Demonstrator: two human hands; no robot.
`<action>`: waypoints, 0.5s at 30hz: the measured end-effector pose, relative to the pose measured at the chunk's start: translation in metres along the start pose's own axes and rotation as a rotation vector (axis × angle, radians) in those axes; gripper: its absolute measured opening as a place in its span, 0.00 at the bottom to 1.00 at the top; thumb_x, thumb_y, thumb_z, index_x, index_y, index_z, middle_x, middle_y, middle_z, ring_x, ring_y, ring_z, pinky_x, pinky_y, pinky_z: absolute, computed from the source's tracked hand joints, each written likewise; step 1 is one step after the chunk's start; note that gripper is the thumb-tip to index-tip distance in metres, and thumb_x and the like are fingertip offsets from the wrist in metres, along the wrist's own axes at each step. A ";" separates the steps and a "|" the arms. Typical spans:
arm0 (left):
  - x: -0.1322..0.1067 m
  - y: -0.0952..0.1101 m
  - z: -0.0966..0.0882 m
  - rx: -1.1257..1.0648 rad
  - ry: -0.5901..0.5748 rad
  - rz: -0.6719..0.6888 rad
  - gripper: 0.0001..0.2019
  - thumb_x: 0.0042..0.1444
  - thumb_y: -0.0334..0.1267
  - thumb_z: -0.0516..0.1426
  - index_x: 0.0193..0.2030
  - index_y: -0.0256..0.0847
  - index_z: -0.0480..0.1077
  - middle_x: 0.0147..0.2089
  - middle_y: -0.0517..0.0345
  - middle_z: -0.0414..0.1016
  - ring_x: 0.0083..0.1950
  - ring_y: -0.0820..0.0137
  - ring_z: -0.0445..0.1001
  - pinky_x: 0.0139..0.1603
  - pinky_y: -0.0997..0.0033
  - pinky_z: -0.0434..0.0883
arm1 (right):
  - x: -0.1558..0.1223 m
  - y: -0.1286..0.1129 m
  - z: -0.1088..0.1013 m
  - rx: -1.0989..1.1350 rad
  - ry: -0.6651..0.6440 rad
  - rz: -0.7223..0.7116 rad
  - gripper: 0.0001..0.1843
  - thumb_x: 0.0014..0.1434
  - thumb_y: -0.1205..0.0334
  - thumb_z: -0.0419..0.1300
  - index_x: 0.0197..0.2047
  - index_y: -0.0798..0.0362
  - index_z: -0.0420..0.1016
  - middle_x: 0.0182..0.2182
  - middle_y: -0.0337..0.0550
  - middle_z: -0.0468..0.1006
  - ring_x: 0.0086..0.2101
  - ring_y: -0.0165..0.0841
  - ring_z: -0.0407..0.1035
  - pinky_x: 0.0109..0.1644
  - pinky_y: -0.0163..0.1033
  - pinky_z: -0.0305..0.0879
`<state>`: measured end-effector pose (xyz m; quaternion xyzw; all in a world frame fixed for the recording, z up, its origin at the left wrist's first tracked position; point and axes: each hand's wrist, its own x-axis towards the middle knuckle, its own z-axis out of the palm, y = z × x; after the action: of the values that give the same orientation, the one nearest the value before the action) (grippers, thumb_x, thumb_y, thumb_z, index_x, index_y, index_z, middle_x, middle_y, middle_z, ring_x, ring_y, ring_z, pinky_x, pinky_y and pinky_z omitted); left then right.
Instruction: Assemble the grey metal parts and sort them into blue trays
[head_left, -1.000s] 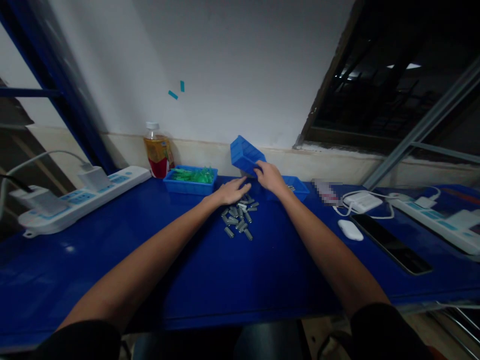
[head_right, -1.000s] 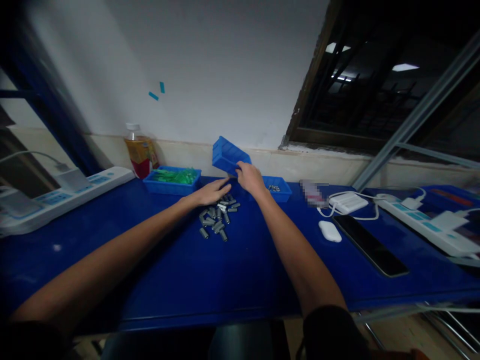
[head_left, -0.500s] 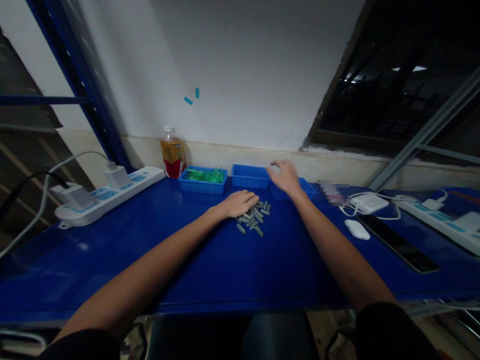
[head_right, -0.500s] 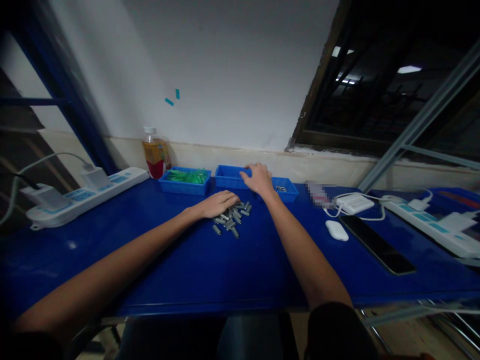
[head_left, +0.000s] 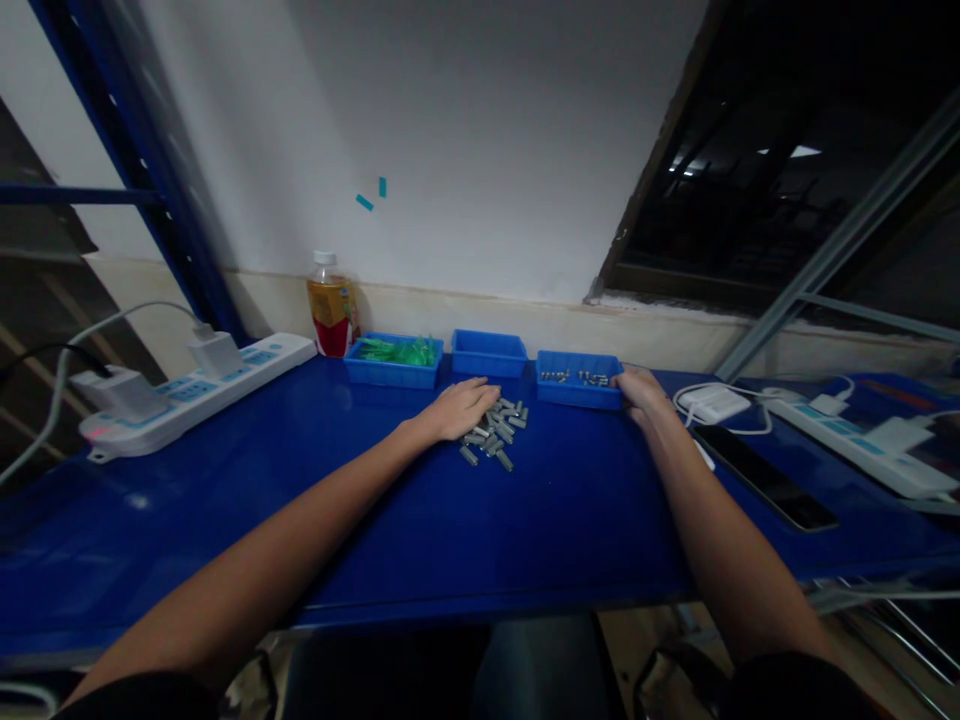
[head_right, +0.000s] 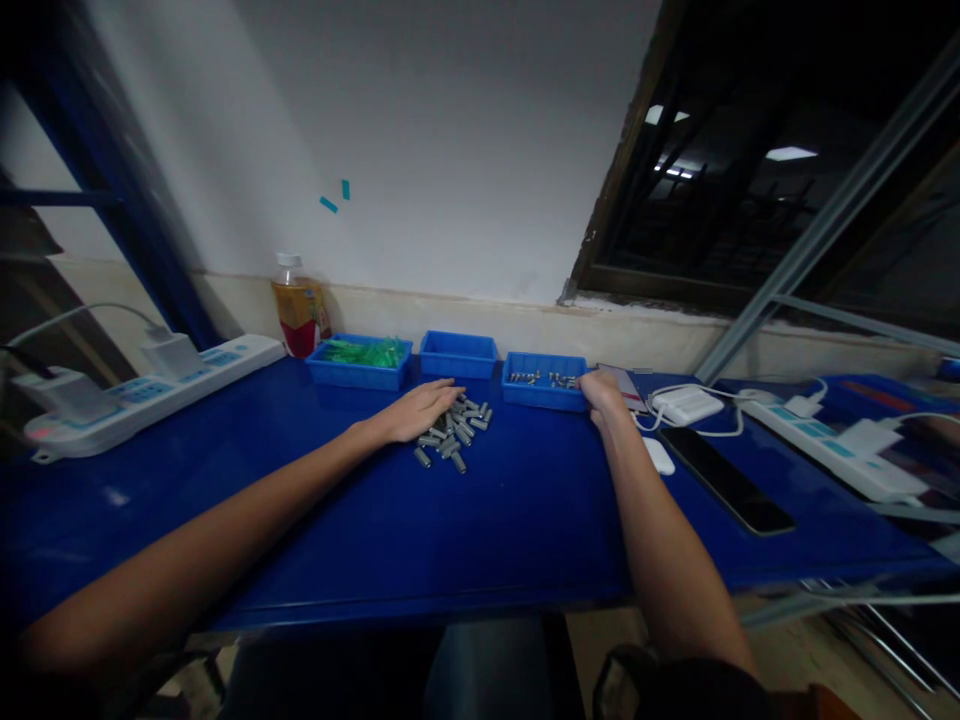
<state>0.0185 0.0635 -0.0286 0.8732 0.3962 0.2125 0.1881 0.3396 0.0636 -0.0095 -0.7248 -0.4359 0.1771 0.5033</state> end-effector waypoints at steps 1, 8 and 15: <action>-0.001 0.001 0.000 -0.003 0.035 0.000 0.29 0.63 0.52 0.35 0.58 0.40 0.64 0.64 0.50 0.60 0.66 0.64 0.54 0.65 0.62 0.50 | -0.003 -0.003 -0.003 -0.005 0.011 -0.003 0.07 0.46 0.73 0.54 0.20 0.54 0.61 0.13 0.32 0.57 0.16 0.24 0.52 0.18 0.32 0.45; -0.006 0.030 0.002 -0.139 0.312 -0.036 0.27 0.63 0.51 0.36 0.52 0.37 0.66 0.54 0.48 0.70 0.57 0.64 0.66 0.60 0.65 0.59 | -0.046 -0.047 0.002 -0.032 0.178 -0.182 0.07 0.42 0.73 0.53 0.23 0.53 0.59 0.18 0.32 0.59 0.20 0.25 0.53 0.22 0.31 0.46; -0.005 0.031 0.007 -0.392 0.397 -0.319 0.34 0.61 0.58 0.31 0.61 0.34 0.54 0.62 0.42 0.61 0.64 0.59 0.58 0.62 0.61 0.56 | -0.105 -0.067 0.052 -0.264 0.231 -0.484 0.05 0.47 0.68 0.51 0.25 0.50 0.56 0.20 0.35 0.61 0.23 0.31 0.57 0.29 0.35 0.52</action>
<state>0.0382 0.0398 -0.0199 0.6887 0.5087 0.4187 0.3025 0.2150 0.0160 0.0082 -0.6744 -0.5552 -0.0899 0.4784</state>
